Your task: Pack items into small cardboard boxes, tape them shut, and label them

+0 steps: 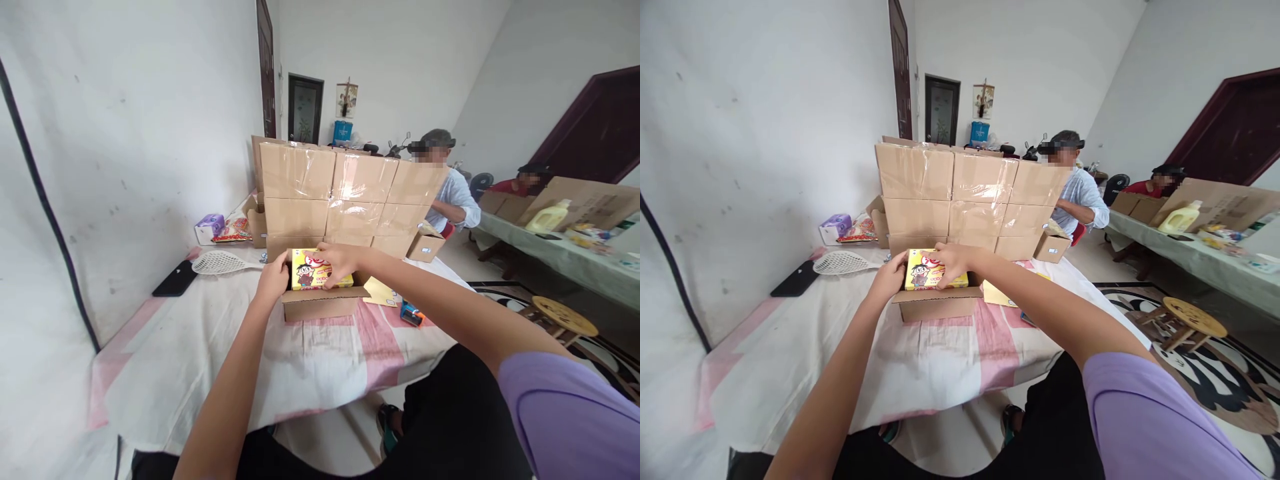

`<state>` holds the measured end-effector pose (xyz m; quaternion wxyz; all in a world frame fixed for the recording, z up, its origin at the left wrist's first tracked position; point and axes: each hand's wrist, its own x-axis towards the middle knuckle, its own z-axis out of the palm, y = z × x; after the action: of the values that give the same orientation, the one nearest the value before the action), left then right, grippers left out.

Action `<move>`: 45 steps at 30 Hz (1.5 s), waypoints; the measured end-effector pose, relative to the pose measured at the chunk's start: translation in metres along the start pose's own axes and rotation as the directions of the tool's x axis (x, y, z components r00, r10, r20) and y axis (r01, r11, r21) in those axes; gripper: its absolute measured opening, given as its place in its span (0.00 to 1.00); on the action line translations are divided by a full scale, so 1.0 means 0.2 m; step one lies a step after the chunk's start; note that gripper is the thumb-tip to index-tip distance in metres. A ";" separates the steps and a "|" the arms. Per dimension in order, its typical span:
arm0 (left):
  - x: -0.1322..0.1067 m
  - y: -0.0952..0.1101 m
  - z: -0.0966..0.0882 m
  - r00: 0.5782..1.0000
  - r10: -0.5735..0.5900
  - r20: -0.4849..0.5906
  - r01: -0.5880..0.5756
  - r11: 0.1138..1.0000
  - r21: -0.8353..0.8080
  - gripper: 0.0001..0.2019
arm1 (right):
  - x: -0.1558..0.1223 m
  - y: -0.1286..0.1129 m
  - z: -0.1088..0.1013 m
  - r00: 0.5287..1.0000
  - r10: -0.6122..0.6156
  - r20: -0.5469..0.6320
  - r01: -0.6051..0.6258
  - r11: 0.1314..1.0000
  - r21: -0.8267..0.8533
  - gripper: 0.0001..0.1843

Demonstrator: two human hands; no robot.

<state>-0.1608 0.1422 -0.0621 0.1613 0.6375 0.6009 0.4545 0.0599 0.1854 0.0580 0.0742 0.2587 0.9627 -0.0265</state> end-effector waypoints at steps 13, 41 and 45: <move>0.01 -0.04 0.00 1.000 0.021 0.018 -0.021 0.999 -0.037 0.25 | -0.06 -0.04 0.04 0.938 -0.059 -0.341 -0.065 0.937 -0.343 0.58; -0.02 -0.04 -0.02 0.999 0.018 -0.036 -0.024 0.984 -0.175 0.32 | -0.66 0.03 0.51 0.461 0.604 -0.650 0.001 0.732 0.681 0.31; -0.06 0.05 0.02 0.999 0.031 -0.011 -0.033 0.966 -0.256 0.29 | -0.68 0.05 0.65 0.581 0.522 -0.625 0.054 0.741 0.669 0.28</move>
<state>-0.1498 0.1298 -0.0622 0.2329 0.6195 0.5273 0.5328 0.1975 0.1145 -0.0497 -0.4396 0.3862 0.7813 -0.2172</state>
